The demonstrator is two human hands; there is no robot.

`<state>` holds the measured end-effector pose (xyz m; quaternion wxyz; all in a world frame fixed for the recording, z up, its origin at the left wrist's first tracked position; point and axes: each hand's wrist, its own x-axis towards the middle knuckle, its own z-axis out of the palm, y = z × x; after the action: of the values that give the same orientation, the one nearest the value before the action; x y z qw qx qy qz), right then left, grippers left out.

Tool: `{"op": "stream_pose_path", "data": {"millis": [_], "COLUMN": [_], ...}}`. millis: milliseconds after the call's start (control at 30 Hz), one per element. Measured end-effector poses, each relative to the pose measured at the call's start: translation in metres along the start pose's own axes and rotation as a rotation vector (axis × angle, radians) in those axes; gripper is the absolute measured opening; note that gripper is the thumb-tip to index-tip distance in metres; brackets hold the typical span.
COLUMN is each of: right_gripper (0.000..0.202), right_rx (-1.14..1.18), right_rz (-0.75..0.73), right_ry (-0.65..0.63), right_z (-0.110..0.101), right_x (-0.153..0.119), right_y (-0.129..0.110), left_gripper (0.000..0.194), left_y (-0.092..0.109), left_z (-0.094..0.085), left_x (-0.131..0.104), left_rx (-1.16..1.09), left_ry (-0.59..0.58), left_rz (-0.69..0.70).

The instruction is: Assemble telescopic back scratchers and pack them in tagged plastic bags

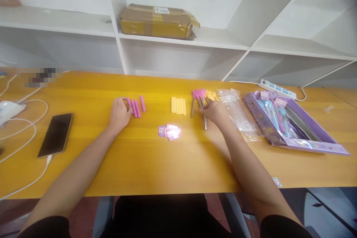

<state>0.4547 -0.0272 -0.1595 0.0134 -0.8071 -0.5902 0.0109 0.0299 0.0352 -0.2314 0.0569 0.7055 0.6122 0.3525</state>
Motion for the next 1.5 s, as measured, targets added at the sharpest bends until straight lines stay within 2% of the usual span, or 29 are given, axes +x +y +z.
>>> {"op": "stream_pose_path", "data": {"millis": [67, 167, 300, 367, 500, 600, 733, 833, 967, 1100, 1200, 1267, 1333, 1400, 1500], "right_gripper": [0.028, 0.019, 0.021, 0.025, 0.031, 0.038, 0.041, 0.038, 0.038, 0.038, 0.041, 0.044, 0.045, 0.045, 0.044], "right_rx": [0.089, 0.344, 0.619, 0.856, 1.436, 1.579, 1.782, 1.83, 1.83, 1.826, 1.809, 1.8, 1.788, 1.78, 1.808], "right_rz": [-0.018, -0.022, -0.002, -0.015, -0.005, 0.008, -0.021, -0.052, -0.048, -0.025, -0.033, -0.044, -0.05, -0.056, -0.072], "right_ry": [0.006, 0.018, -0.086, -0.077, 0.081, 0.122, 0.13, 0.129, 0.115, 0.119, 0.119, 0.093, 0.066, 0.052, 0.017], "right_z": [-0.012, -0.029, -0.039, -0.033, -0.001, 0.022, 0.035, 0.037, 0.038, 0.035, 0.032, 0.032, 0.032, 0.032, 0.031], "right_x": [-0.013, -0.032, -0.048, -0.05, -0.046, -0.044, -0.047, -0.05, -0.052, -0.051, -0.051, -0.052, -0.053, -0.055, -0.058], "right_y": [0.003, 0.009, 0.017, 0.018, 0.009, -0.001, -0.009, -0.011, -0.012, -0.01, -0.01, -0.011, -0.013, -0.014, -0.017], "left_gripper": [0.039, 0.045, 0.043, 0.046, 0.052, 0.058, 0.05, 0.043, 0.043, 0.035, 0.042, 0.043, 0.045, 0.047, 0.047], "left_y": [-0.001, -0.004, -0.006, -0.004, 0.002, 0.005, 0.002, -0.003, -0.003, 0.012, 0.032, 0.043, 0.049, 0.049, 0.046], "left_z": [0.0, -0.001, -0.002, -0.003, -0.004, -0.003, 0.0, -0.001, -0.011, -0.023, -0.025, -0.025, -0.026, -0.029, -0.033], "left_x": [-0.001, 0.0, 0.002, 0.002, 0.001, 0.0, 0.001, 0.002, 0.004, -0.003, -0.017, -0.026, -0.032, -0.033, -0.033], "left_rx": [0.013, 0.028, 0.051, 0.057, 0.067, 0.111, 0.154, 0.198, 0.252, 0.087, -0.092, -0.127, -0.093, -0.068, -0.082], "left_ry": [-0.013, -0.028, -0.037, -0.044, -0.076, -0.093, -0.098, -0.108, -0.141, -0.121, -0.114, -0.205, -0.249, -0.213, -0.16], "left_rz": [-0.027, -0.051, -0.026, -0.033, -0.07, -0.039, 0.002, 0.009, -0.005, -0.024, 0.094, 0.256, 0.387, 0.42, 0.355]}}
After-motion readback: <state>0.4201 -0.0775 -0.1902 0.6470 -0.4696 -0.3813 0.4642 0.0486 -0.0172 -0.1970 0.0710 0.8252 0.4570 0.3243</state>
